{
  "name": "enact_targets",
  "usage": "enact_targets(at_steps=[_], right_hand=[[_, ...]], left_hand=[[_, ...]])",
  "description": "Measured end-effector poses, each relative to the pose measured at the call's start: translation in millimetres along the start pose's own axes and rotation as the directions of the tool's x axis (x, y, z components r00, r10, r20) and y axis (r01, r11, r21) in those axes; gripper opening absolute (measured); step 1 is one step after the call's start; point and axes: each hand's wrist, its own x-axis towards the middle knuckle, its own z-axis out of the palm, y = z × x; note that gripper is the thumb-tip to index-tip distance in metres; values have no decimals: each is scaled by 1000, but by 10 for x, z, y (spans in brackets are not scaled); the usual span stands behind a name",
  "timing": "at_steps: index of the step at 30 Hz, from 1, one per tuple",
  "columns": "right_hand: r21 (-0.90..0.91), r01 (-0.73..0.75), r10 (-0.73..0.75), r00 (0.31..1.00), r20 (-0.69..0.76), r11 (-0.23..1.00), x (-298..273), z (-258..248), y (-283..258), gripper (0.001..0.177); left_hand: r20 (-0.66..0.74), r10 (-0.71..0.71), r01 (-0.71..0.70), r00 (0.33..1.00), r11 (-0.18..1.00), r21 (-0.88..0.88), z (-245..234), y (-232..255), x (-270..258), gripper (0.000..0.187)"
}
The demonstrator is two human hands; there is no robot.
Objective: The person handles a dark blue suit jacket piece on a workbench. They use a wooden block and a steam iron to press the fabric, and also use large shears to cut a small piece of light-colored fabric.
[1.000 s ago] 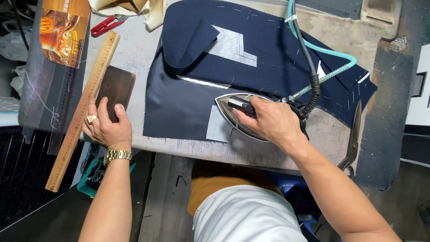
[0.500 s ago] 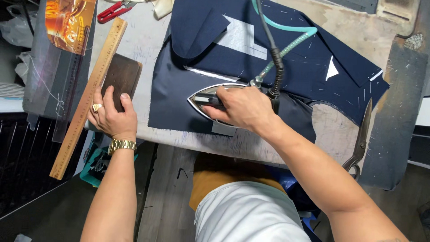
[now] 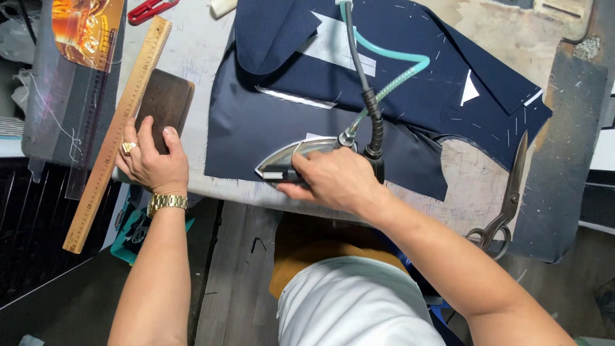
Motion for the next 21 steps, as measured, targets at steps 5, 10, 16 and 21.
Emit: enact_targets(at_steps=[5,10,16,21], right_hand=[[-50,123,-131,963,-235,991,-252,367,10,52],[-58,92,-106,941,-322,994,-511,571,-56,49],[34,6,11,888,-460,999,-413,555,-185,47],[148,-59,124,866,-484,987,0,402,-264,48]], left_hand=[[11,-6,6,1000,1000,-19,-5,-9,-13,32],[19,-14,15,1000,999,-31,-29,26,8,31],[3,-19,19,1000,999,-28,-63,65,40,31],[-7,-20,20,1000,999,-30,-153,157,142,30]])
